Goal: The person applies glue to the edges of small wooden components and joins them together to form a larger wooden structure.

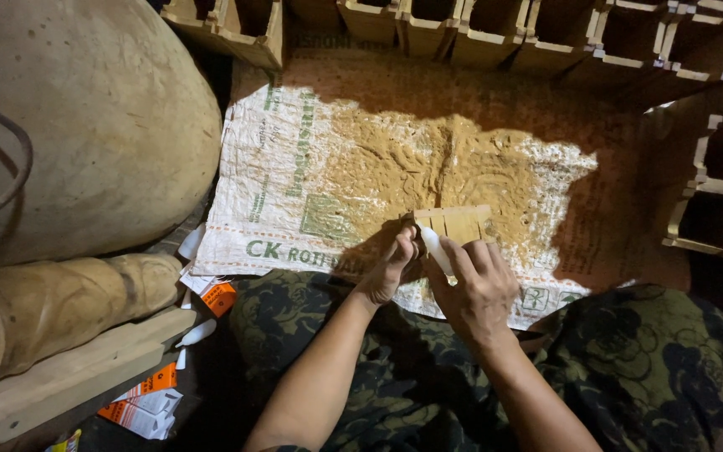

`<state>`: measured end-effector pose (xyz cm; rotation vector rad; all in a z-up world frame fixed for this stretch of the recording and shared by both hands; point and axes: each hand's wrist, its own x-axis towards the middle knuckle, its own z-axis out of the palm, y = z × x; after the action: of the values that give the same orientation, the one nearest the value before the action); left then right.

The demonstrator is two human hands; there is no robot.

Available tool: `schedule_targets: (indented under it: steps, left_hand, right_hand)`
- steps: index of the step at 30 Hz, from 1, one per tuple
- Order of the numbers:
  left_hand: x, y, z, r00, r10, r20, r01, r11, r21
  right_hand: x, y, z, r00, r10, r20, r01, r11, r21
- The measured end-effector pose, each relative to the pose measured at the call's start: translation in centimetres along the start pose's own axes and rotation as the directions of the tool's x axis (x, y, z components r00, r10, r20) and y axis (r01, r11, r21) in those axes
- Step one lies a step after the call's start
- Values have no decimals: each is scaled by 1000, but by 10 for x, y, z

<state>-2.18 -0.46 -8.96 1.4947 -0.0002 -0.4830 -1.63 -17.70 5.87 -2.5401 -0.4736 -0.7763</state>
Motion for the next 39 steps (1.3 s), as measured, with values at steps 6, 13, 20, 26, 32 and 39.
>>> schedule_targets:
  steps: [6,13,20,26,32,39]
  left_hand:
    - [-14,60,7,997,-78,-17,77,995,-58]
    - [-8,21,1,998,-55,11,55,995,-78]
    - [-9,32,2,998,-56,-5,55,997,-61]
    - [-7,45,3,1000,-13,-16,12,1000,-5]
    - [-11,56,5,999,-33,-23,32,998,-62]
    - [-12,59,3,999,-51,19,50,998,29]
  right_hand:
    - [11,-10,-8,1000,-8,-3,8,1000,14]
    - [14,-12,-8,999,-32,-13,32,999,8]
    - [22,-20,-15,1000,-24,-14,24,999,29]
    - [22,-20,-15,999,-42,-17,42,999,1]
    - [25,-21,-16,998,-53,-30,54,998,13]
    - [15,-14,-10,999,-50,-17,50,999,10]
